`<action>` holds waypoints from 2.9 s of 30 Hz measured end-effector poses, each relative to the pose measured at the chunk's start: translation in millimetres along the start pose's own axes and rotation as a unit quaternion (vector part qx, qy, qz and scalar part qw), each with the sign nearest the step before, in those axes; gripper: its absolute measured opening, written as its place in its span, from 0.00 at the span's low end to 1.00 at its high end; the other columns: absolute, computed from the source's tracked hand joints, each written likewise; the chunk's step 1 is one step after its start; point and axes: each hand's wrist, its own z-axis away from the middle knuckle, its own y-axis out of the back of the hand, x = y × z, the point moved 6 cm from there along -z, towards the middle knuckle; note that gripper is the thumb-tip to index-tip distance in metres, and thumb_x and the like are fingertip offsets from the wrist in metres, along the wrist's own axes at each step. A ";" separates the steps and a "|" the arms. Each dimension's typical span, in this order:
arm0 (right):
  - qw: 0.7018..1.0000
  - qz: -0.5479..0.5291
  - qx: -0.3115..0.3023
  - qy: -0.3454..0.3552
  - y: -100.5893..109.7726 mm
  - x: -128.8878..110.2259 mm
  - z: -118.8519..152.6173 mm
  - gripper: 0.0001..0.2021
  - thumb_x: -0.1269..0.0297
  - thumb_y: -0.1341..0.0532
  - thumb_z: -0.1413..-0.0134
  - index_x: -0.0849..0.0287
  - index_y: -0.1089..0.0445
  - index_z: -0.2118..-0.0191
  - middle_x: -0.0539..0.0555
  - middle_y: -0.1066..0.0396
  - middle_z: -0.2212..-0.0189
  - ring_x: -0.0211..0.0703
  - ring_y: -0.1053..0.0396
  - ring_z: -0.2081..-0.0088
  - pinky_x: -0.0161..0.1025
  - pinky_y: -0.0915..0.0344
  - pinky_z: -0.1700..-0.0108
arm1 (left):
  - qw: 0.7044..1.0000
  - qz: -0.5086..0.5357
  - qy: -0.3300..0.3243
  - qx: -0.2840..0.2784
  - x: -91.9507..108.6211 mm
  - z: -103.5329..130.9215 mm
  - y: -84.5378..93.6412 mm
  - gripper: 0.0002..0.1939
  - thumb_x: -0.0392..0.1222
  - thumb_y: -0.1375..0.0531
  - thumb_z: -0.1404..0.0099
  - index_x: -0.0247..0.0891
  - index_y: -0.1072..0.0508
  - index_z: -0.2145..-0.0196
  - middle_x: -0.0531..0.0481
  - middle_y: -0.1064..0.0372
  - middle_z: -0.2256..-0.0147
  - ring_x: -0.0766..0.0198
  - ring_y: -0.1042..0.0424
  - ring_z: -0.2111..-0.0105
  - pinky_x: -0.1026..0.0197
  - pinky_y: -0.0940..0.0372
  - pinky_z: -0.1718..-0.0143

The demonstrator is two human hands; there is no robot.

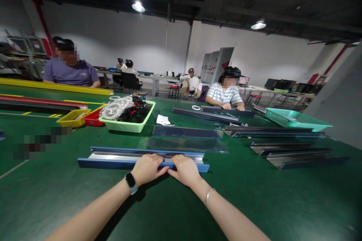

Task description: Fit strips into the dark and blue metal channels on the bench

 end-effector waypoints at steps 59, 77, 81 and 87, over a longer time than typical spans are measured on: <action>0.988 -0.138 -0.065 0.012 10.9 23.3 -5.3 0.15 0.56 0.40 0.48 0.55 0.31 0.55 0.52 0.28 0.58 0.45 0.32 0.56 0.37 0.38 0.53 | 0.995 0.034 -0.058 -0.072 2.8 -15.5 -15.5 0.15 0.50 0.51 0.34 0.37 0.33 0.61 0.46 0.31 0.64 0.58 0.31 0.63 0.58 0.36 0.60; 0.995 -0.091 -0.035 0.002 7.2 19.7 0.9 0.16 0.53 0.40 0.48 0.60 0.31 0.58 0.57 0.28 0.62 0.48 0.32 0.57 0.40 0.38 0.55 | 0.996 0.004 -0.059 -0.063 8.3 -15.1 -9.2 0.14 0.47 0.50 0.35 0.36 0.31 0.62 0.44 0.29 0.67 0.56 0.29 0.64 0.57 0.36 0.63; 0.995 -0.092 -0.035 -0.017 3.8 16.4 0.1 0.16 0.53 0.39 0.49 0.59 0.30 0.60 0.56 0.28 0.62 0.48 0.32 0.58 0.41 0.37 0.55 | 0.998 0.001 -0.041 -0.056 6.0 -13.3 -9.2 0.14 0.48 0.48 0.37 0.35 0.30 0.65 0.44 0.29 0.70 0.55 0.29 0.65 0.57 0.36 0.63; 0.995 -0.098 -0.030 -0.015 0.3 12.5 -0.6 0.12 0.60 0.39 0.49 0.60 0.31 0.59 0.56 0.28 0.62 0.47 0.32 0.57 0.40 0.38 0.55 | 0.999 -0.001 -0.011 -0.038 5.0 -13.7 -9.0 0.21 0.54 0.51 0.36 0.35 0.29 0.72 0.44 0.28 0.73 0.56 0.28 0.69 0.57 0.37 0.65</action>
